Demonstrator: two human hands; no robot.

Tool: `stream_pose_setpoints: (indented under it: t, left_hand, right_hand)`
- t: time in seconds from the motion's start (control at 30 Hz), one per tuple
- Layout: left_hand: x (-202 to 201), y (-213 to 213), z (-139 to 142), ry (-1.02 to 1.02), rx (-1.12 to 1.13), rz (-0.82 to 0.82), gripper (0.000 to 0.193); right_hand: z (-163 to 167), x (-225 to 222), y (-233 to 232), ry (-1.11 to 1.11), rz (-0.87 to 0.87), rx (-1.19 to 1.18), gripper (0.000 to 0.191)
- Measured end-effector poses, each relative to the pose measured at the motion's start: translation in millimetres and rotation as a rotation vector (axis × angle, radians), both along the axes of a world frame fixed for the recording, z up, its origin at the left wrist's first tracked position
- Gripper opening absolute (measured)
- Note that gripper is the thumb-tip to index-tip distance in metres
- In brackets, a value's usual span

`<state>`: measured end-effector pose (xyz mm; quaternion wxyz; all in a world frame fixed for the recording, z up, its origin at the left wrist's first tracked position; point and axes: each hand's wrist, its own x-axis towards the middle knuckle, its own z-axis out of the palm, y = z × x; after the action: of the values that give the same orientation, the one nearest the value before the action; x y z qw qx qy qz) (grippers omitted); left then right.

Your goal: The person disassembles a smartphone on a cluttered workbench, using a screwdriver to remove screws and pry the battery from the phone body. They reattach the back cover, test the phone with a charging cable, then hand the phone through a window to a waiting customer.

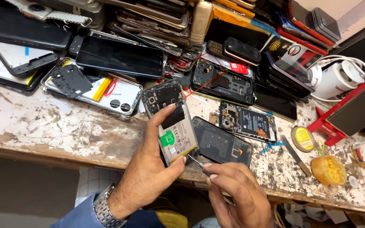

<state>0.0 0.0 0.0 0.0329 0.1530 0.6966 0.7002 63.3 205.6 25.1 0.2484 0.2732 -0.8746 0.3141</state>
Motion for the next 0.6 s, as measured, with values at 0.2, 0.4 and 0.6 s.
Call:
stream_pose_setpoints:
  t: [0.2,0.4,0.6]
  left_hand:
    - [0,1,0,0.035,-0.012,0.005,0.094]
    - [0,1,-1,0.073,-0.025,-0.003,0.093]
    - [1,1,-2,0.051,-0.003,-0.007,0.093]
  right_hand:
    - [6,-1,-1,-0.023,0.016,0.029,0.038]
    - [15,-5,1,-0.088,0.038,0.113,0.037]
    - [18,-7,2,-0.115,0.052,0.108,0.036]
